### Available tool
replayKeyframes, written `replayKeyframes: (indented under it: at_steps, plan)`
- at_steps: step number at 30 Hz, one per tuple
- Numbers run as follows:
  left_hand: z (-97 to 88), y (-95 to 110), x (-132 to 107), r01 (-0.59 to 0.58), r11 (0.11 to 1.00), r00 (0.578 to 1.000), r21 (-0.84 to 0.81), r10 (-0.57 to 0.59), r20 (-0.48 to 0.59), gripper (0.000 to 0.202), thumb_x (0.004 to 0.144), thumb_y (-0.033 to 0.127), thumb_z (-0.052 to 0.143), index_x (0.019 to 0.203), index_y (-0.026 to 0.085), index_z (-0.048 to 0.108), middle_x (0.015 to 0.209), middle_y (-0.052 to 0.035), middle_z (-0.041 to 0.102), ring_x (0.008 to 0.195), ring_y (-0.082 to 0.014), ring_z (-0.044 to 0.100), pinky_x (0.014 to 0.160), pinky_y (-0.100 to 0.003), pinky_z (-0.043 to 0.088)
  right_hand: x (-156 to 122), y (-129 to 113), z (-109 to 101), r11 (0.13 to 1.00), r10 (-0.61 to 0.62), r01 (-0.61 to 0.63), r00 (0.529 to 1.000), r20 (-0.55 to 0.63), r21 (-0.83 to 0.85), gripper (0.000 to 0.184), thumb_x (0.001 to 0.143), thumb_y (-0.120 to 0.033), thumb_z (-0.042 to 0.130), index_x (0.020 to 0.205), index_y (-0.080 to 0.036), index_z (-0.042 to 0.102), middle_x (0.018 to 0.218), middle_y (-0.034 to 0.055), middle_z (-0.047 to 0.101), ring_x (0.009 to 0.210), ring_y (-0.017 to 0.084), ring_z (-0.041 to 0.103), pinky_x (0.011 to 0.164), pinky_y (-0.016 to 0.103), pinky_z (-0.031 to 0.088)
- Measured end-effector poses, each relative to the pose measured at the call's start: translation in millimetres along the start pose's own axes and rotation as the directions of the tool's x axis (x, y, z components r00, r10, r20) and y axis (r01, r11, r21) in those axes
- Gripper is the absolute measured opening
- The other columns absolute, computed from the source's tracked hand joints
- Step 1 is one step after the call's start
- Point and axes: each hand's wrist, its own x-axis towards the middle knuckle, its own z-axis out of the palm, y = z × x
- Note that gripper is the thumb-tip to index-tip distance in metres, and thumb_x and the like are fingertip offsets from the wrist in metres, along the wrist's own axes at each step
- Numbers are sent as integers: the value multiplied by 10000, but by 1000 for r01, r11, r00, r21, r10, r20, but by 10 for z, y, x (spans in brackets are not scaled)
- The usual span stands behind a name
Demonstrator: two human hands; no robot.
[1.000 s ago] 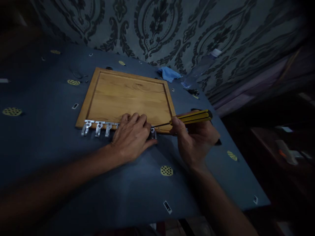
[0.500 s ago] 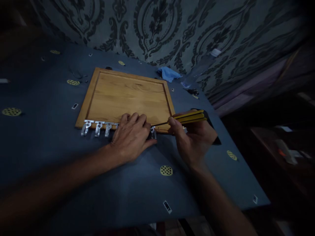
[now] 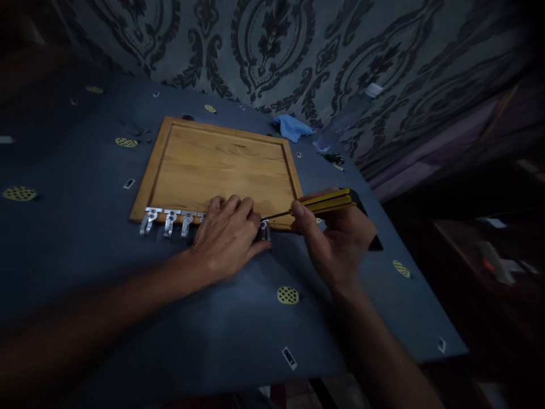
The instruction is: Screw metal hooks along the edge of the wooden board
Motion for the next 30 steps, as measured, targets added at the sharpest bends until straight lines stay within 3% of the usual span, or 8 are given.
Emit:
replayKeyframes:
  at_steps: [5, 10, 17, 23, 30]
  plan:
    - [-5, 2, 4, 3, 1000, 1000, 8, -3, 8, 439, 964, 536, 618, 1138, 141, 698, 1136, -121, 646, 1129, -312, 554, 966, -472, 422, -8, 3, 9, 986, 90, -96, 995, 50, 138, 155, 901, -394, 735, 875, -243, 711, 832, 3, 721, 615, 150, 649, 592, 321, 564]
    - [-14, 4, 3, 8, 1000, 1000, -1, -8, 28, 457, 977, 543, 590, 1139, 131, 699, 1141, -129, 638, 1140, -319, 548, 965, -468, 403, 16, -36, 18, 912, 213, -246, 968, 135, 328, 190, 888, -411, 750, 955, -233, 742, 912, 5, 748, 576, 122, 672, 566, 290, 617]
    - [-4, 2, 0, 4, 1000, 1000, 11, -4, 9, 457, 978, 551, 588, 1140, 139, 699, 1150, -121, 645, 1137, -313, 549, 953, -459, 405, 73, -58, -22, 873, 240, -301, 950, 198, 385, 253, 844, -449, 787, 967, -229, 771, 866, 2, 782, 619, 151, 730, 621, 308, 670]
    - [-7, 0, 4, 10, 1000, 1000, 5, -10, 17, 458, 972, 543, 599, 1158, 136, 699, 1148, -124, 640, 1143, -322, 551, 969, -471, 407, 67, -66, 10, 910, 252, -270, 963, 96, 316, 252, 745, -417, 876, 733, -223, 715, 699, -27, 721, 543, 141, 675, 526, 280, 602]
    - [-23, 4, 2, 6, 1000, 999, 15, -6, 37, 467, 977, 535, 592, 1190, 130, 687, 1168, -129, 643, 1165, -331, 561, 987, -499, 433, 2, 2, 77, 931, 267, -265, 963, 24, 252, 237, 778, -409, 844, 784, -217, 705, 668, -39, 681, 513, 131, 627, 516, 289, 536]
